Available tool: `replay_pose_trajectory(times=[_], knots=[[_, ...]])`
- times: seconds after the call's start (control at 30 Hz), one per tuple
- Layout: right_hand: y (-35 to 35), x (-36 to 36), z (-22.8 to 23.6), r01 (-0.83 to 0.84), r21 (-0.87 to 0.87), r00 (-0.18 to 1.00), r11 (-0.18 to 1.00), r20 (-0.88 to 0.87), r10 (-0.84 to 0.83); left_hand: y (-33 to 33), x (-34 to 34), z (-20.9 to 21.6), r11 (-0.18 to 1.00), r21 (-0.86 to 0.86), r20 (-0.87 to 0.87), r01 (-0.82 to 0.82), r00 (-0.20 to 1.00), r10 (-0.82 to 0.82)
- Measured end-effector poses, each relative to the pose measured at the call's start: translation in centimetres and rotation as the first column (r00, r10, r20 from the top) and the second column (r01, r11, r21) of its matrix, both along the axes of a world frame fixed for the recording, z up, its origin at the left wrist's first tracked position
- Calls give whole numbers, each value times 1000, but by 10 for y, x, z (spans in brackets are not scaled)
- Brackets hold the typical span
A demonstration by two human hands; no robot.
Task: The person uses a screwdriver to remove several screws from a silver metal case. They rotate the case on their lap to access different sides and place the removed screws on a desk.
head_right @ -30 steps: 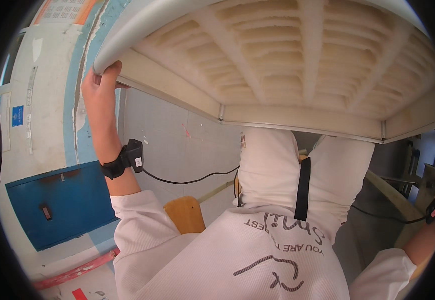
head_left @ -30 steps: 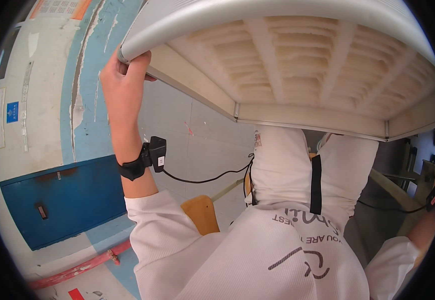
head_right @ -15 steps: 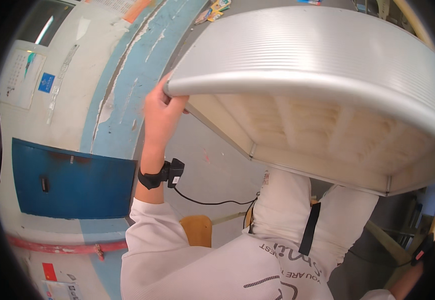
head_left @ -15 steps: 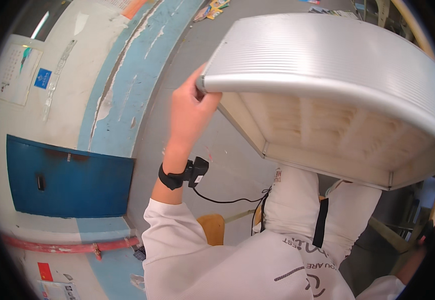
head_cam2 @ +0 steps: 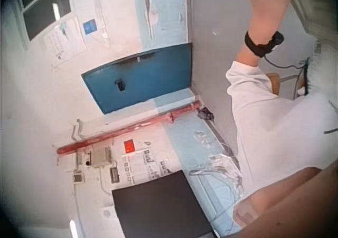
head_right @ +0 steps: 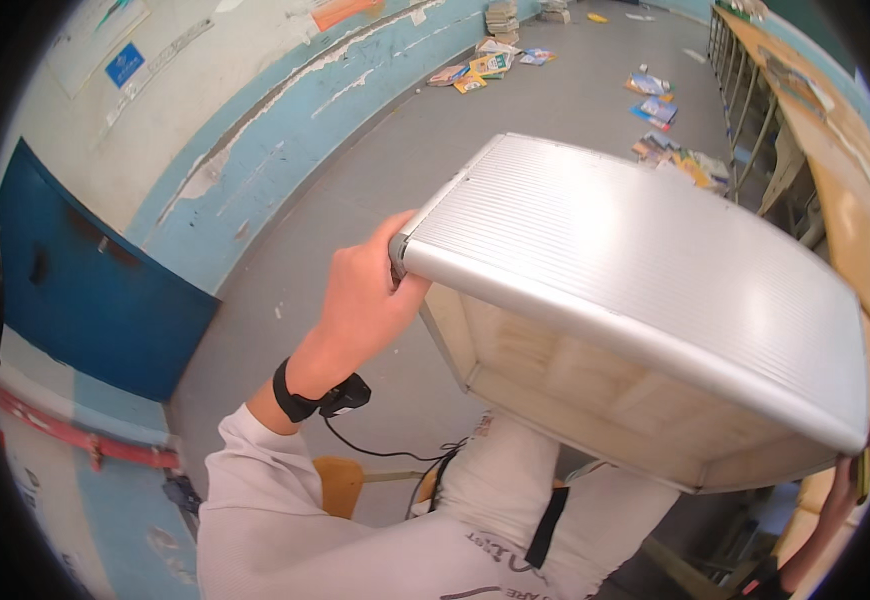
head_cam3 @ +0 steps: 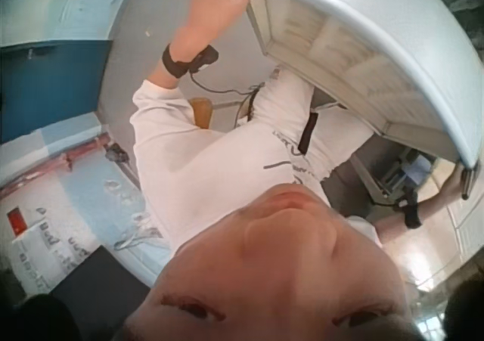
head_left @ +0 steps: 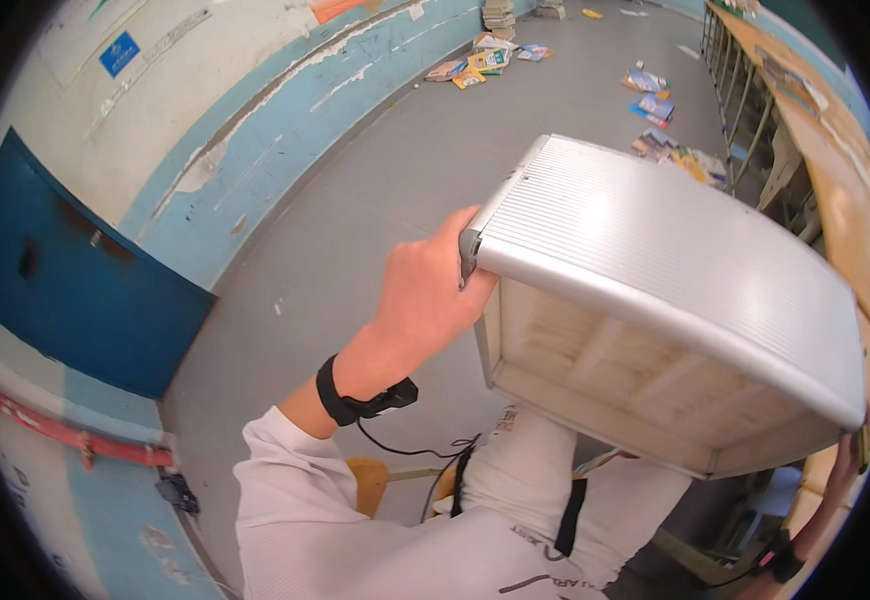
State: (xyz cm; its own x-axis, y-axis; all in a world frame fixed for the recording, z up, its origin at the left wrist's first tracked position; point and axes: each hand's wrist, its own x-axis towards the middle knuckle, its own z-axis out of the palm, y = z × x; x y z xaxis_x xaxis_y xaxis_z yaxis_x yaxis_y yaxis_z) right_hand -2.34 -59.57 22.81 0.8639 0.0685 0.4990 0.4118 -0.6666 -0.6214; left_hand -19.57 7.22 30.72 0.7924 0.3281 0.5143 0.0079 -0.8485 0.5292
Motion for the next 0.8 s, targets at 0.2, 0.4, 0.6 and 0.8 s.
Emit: replay_pose_trajectory(times=[0.2,0.4,0.6,0.8], knots=[[36,-13,32,-24,-70,995,997,-94,17,-1,-6,-2,994,103,-40,-41,998,45],[38,-5,34,-43,-106,998,993,-41,39,-1,-1,-3,993,121,-24,-8,1000,11],[40,-3,37,-15,-86,997,996,-75,9,2,-1,-5,994,112,-24,-3,1000,5],[21,-3,36,-16,-63,998,998,-64,12,-5,-16,7,995,98,-110,-19,994,30]])
